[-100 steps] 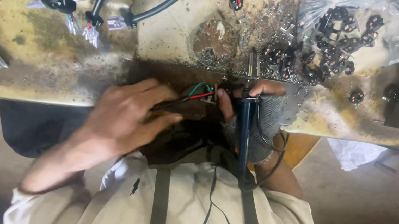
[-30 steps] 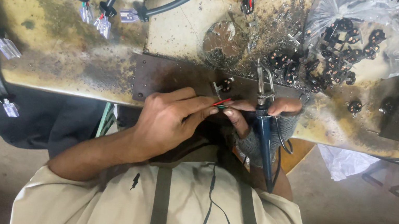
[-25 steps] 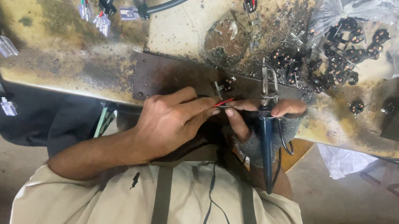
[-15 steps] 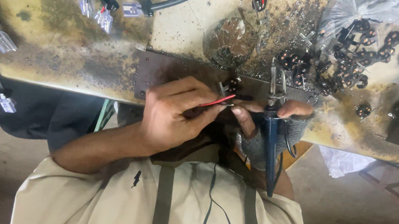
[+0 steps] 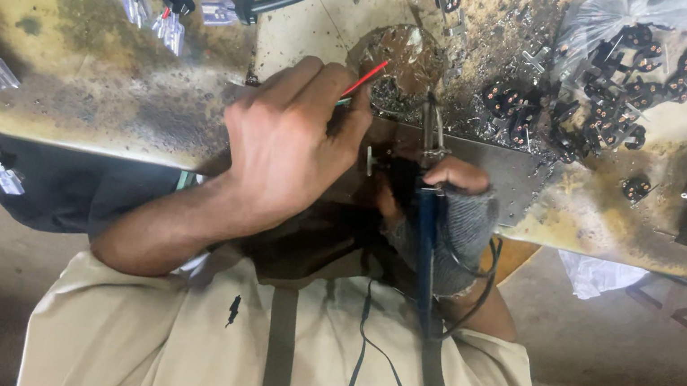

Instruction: The person uses a soldering iron to join wires to small black connectors on a metal workbench. They repeatedly pick up connectors, align wires, apply solder, and place the finished units aside.

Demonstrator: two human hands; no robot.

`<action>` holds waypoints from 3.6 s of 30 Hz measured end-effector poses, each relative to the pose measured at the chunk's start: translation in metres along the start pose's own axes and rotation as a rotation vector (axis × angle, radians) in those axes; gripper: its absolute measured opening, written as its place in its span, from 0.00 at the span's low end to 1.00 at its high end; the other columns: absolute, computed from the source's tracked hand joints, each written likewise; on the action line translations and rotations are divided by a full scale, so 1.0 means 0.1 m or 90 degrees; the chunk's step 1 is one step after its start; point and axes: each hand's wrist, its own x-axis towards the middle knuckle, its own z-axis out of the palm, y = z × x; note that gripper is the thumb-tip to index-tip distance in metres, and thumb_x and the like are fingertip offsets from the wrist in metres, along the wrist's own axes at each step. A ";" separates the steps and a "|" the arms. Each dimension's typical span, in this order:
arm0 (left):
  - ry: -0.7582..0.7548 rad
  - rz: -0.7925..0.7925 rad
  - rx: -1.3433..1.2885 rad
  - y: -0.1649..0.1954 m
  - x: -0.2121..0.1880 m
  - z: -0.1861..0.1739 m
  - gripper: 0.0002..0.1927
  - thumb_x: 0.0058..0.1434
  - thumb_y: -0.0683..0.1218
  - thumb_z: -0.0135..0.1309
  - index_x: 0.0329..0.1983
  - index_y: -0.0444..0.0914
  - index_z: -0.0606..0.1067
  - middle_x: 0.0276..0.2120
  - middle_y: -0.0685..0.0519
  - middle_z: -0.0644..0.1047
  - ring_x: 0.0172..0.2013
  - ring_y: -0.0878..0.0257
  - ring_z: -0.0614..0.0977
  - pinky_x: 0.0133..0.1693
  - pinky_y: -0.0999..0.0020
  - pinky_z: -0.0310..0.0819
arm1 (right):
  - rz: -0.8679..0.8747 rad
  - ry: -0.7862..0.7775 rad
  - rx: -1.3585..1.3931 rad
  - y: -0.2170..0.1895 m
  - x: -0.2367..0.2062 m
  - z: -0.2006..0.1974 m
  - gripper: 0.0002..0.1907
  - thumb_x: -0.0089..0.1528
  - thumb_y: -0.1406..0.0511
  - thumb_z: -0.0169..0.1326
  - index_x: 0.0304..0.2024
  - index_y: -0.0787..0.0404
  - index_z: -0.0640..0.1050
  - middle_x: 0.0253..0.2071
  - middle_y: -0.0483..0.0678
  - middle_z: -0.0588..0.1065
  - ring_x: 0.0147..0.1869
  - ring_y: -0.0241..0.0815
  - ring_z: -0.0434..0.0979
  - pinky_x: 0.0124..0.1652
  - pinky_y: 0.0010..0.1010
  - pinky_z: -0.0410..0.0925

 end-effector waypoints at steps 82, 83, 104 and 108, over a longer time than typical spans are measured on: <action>-0.064 0.037 -0.151 0.05 -0.42 0.14 0.11 0.58 0.42 0.64 0.31 0.39 0.71 0.28 0.51 0.72 0.31 0.54 0.79 0.31 0.58 0.72 | -0.737 0.019 -0.757 -0.12 -0.80 0.49 0.17 0.61 0.75 0.57 0.48 0.57 0.67 0.37 0.46 0.71 0.41 0.39 0.74 0.43 0.32 0.70; -0.064 0.038 -0.145 0.05 -0.42 0.14 0.11 0.58 0.43 0.64 0.31 0.39 0.71 0.28 0.51 0.72 0.31 0.53 0.79 0.31 0.58 0.72 | -0.679 0.084 -0.703 -0.13 -0.81 0.50 0.17 0.62 0.75 0.58 0.48 0.56 0.68 0.37 0.46 0.71 0.40 0.38 0.73 0.43 0.31 0.69; -0.066 0.053 -0.156 0.02 -0.43 0.16 0.10 0.59 0.42 0.62 0.31 0.39 0.71 0.27 0.51 0.72 0.30 0.53 0.79 0.30 0.58 0.73 | -0.540 0.104 -1.040 -0.46 -0.82 1.01 0.14 0.62 0.64 0.68 0.48 0.42 0.81 0.36 0.48 0.74 0.35 0.47 0.76 0.34 0.35 0.69; -0.064 0.053 -0.165 0.02 -0.43 0.16 0.10 0.59 0.42 0.62 0.31 0.39 0.71 0.28 0.51 0.73 0.30 0.54 0.80 0.31 0.59 0.73 | -0.552 0.066 -1.015 -0.52 -0.83 1.06 0.13 0.64 0.66 0.65 0.49 0.45 0.80 0.37 0.49 0.74 0.37 0.48 0.77 0.36 0.35 0.69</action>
